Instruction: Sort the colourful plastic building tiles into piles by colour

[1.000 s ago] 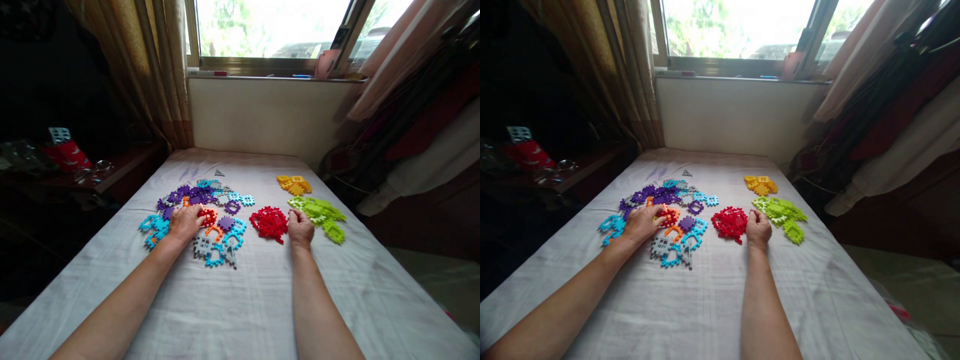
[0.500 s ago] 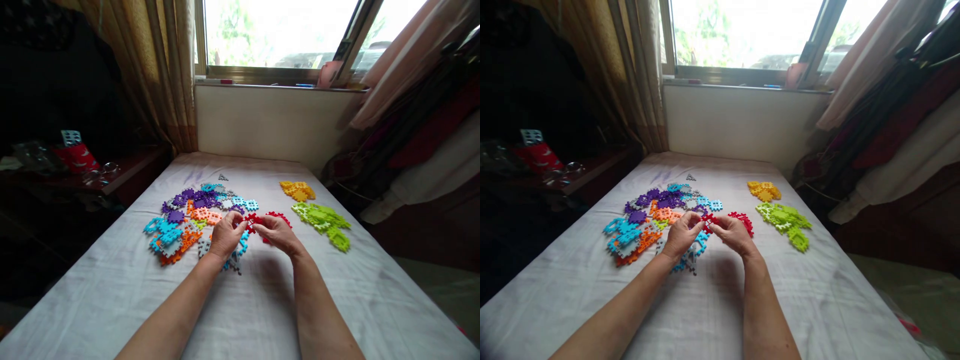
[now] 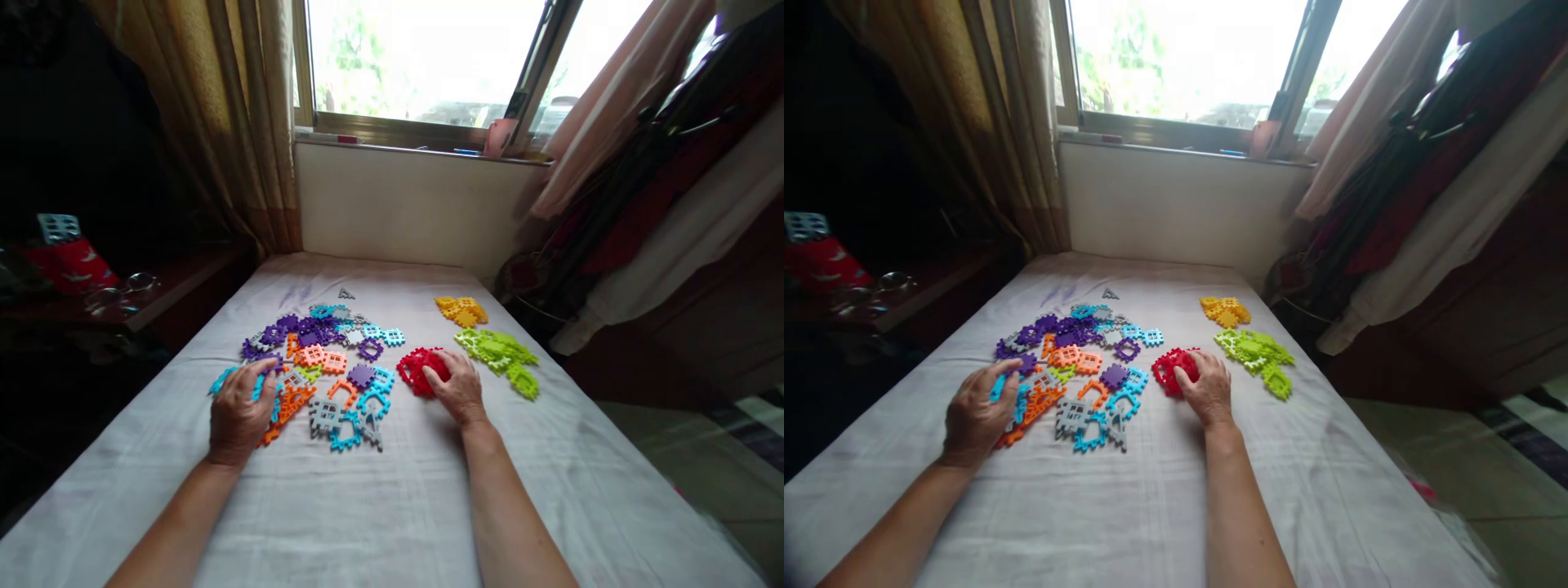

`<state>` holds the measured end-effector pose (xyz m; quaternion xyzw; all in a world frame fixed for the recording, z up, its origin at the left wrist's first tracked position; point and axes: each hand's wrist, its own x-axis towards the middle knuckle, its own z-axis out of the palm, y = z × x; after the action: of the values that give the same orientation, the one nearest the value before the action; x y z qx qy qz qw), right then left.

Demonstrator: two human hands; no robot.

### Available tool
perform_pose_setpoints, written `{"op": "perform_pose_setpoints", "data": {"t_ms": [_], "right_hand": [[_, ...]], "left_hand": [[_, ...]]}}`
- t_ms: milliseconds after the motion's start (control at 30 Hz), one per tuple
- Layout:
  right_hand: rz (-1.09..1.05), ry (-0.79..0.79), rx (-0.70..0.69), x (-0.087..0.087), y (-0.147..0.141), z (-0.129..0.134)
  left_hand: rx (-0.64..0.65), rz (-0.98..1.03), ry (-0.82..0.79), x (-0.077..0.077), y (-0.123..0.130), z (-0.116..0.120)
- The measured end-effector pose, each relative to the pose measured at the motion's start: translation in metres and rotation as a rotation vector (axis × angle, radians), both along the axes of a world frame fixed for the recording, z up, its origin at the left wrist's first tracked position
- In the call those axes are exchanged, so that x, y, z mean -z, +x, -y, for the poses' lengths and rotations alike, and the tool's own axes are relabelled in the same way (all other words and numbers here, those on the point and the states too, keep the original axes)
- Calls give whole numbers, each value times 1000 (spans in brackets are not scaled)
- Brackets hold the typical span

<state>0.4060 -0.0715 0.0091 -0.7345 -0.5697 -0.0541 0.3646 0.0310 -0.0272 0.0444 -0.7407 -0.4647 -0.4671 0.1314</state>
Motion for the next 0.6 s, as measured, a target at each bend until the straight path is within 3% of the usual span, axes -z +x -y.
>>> {"op": "perform_pose_setpoints", "data": {"t_ms": [133, 300, 600], "right_hand": [[163, -100, 32, 0, -26, 3], [244, -278, 74, -3, -39, -6], [180, -306, 221, -7, -20, -80]], "left_hand": [[-87, 44, 39, 1, -23, -3], [-158, 174, -46, 8, -30, -10], [-227, 298, -254, 18, -32, -15]]}}
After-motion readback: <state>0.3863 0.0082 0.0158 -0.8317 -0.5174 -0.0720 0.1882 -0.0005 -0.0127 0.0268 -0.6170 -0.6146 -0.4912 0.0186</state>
